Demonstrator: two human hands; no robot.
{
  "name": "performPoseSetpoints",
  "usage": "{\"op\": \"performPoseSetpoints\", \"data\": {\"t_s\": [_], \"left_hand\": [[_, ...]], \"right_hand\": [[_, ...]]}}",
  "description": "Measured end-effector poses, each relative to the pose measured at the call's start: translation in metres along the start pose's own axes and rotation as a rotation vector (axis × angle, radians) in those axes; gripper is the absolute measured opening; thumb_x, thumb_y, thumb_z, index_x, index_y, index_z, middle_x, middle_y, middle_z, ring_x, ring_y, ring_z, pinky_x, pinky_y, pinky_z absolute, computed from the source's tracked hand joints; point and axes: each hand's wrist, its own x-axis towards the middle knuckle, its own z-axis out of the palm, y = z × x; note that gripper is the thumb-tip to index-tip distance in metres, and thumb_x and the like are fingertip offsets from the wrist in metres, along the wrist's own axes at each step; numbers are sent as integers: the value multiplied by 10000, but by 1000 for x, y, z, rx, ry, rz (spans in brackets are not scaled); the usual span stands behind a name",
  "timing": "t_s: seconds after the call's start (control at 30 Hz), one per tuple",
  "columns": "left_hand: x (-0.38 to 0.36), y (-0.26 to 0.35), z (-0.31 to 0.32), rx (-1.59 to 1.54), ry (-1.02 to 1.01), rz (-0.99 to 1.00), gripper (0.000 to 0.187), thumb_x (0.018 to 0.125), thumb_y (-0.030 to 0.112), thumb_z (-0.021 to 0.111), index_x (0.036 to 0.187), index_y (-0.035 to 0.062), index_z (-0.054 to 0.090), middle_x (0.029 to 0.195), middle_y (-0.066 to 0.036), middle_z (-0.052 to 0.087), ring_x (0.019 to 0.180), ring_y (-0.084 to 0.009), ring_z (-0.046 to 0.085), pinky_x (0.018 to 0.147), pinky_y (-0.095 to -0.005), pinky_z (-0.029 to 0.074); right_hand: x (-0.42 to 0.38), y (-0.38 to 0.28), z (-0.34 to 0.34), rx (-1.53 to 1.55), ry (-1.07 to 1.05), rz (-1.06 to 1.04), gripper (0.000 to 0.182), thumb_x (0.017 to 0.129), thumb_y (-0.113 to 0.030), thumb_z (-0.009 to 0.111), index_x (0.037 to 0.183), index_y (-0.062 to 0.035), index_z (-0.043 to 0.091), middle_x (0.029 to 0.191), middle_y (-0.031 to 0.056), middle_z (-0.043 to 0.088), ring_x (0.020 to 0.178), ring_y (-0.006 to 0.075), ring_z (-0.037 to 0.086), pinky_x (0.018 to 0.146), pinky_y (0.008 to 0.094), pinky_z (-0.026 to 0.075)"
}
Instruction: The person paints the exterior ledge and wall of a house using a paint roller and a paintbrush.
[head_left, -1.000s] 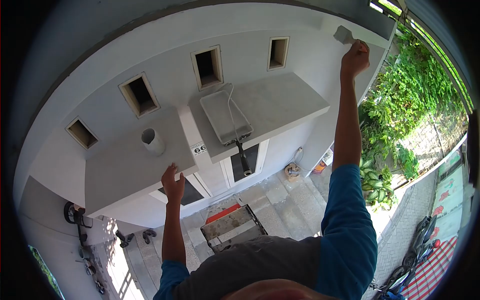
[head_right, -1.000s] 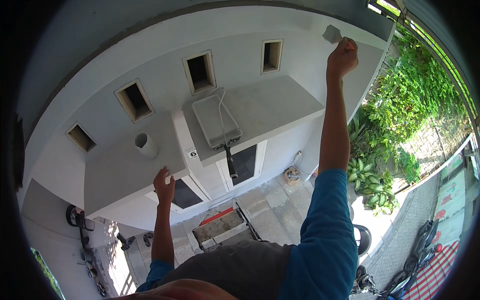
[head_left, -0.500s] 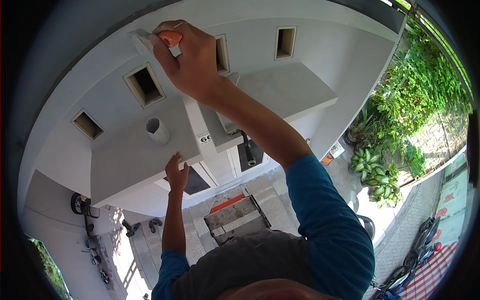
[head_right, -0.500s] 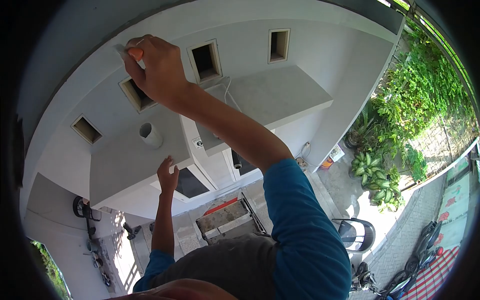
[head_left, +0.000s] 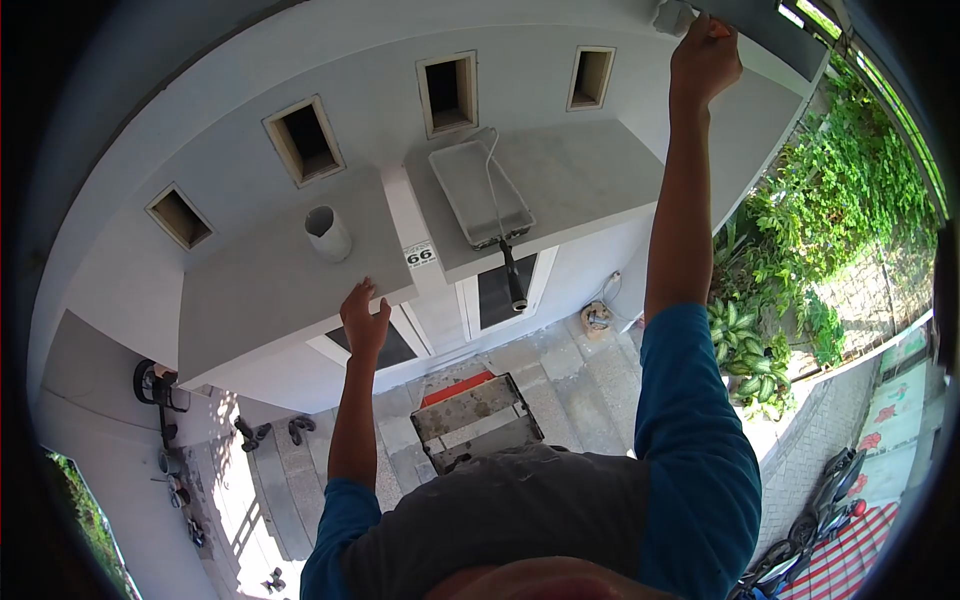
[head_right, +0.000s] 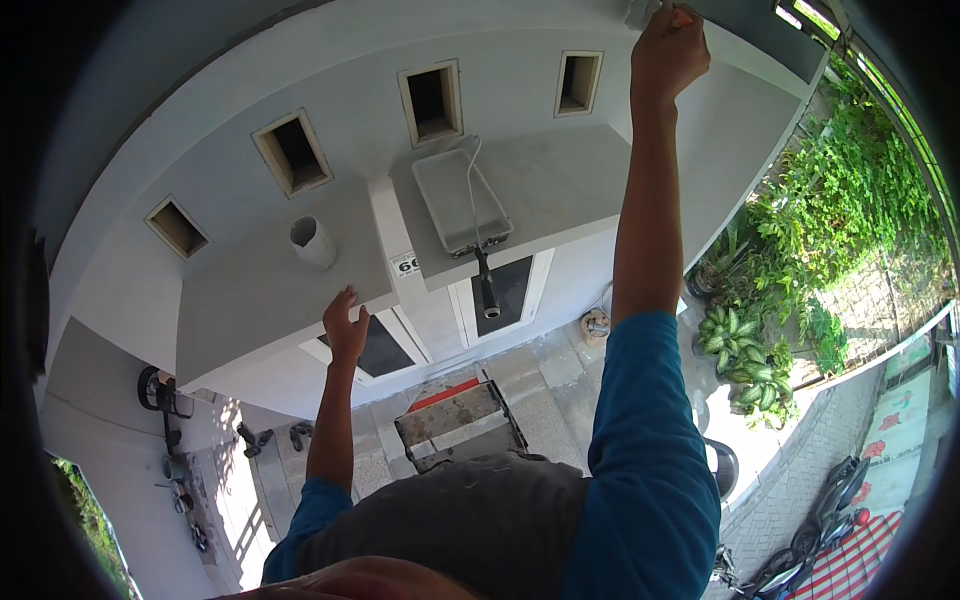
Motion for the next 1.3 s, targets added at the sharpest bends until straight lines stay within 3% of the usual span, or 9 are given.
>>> {"op": "performPoseSetpoints", "data": {"t_s": [0.07, 0.17, 0.2, 0.3, 0.33, 0.47, 0.8, 1.13, 1.3], "left_hand": [[-2, 6, -1, 9, 21, -13, 366, 820, 157, 714, 1157, 23, 662, 1347, -133, 617, 1281, -313, 543, 1103, -440, 365], [-2, 8, -4, 34, 30, -23, 372, 820, 161, 716, 1163, 26, 660, 1350, -129, 616, 1289, -305, 538, 1104, -439, 364], [-1, 9, -4, 46, 15, -30, 376, 820, 163, 716, 1167, 28, 659, 1352, -127, 615, 1294, -302, 535, 1105, -439, 363], [-1, 9, -6, 45, -9, -8, 367, 824, 161, 713, 1163, 28, 663, 1354, -130, 614, 1295, -309, 536, 1103, -441, 368], [-1, 9, -6, 38, -12, 5, 367, 824, 161, 713, 1163, 28, 663, 1354, -130, 614, 1295, -309, 536, 1103, -441, 368], [2, 9, -16, 47, -44, 46, 346, 836, 130, 703, 1157, 10, 664, 1339, -150, 619, 1270, -333, 556, 1091, -448, 396], [-2, -1, -4, 23, -27, 8, 346, 855, 156, 690, 1170, 16, 656, 1367, -141, 602, 1300, -312, 530, 1109, -448, 356], [0, 1, -1, 12, -1, 12, 323, 846, 135, 694, 1139, 1, 662, 1315, -156, 630, 1267, -334, 553, 1091, -452, 381], [3, 8, -5, 25, -2, 8, 290, 860, 88, 665, 1126, -29, 659, 1295, -185, 640, 1222, -369, 587, 1064, -450, 436]], "right_hand": [[-19, -70, -7, 169, -192, 100, 146, 945, -131, 659, 945, 14, 642, 698, 125, 627, 586, 252, 594, 556, 366, 471], [-47, -173, -14, 402, -159, -136, 105, 920, -87, 664, 959, 5, 633, 864, 179, 691, 767, 345, 685, 669, 403, 546], [-60, -205, -16, 508, -158, -136, 139, 811, -51, 732, 896, -46, 622, 766, 83, 663, 653, 266, 652, 556, 364, 516], [-82, -285, -28, 922, -155, -81, 192, 793, -40, 752, 903, -44, 594, 763, 100, 649, 665, 274, 640, 565, 369, 518], [-86, -298, -31, 1009, -204, -19, 146, 834, -61, 743, 918, -27, 628, 819, 104, 709, 686, 222, 698, 590, 281, 534], [-84, -269, -25, 947, -192, -16, 138, 854, -41, 725, 960, -6, 644, 811, 107, 712, 667, 209, 697, 620, 284, 542], [-43, -12, -38, 192, 29, 188, 61, 888, -53, 664, 902, 6, 656, 819, 126, 722, 700, 238, 721, 649, 316, 579], [-120, -256, -44, 886, -238, -10, 182, 817, -34, 732, 947, -39, 605, 821, 110, 672, 712, 288, 663, 599, 370, 536], [-100, -254, -36, 985, -334, 110, 140, 843, -35, 729, 951, -5, 645, 847, 123, 715, 720, 233, 706, 640, 299, 557]]}}
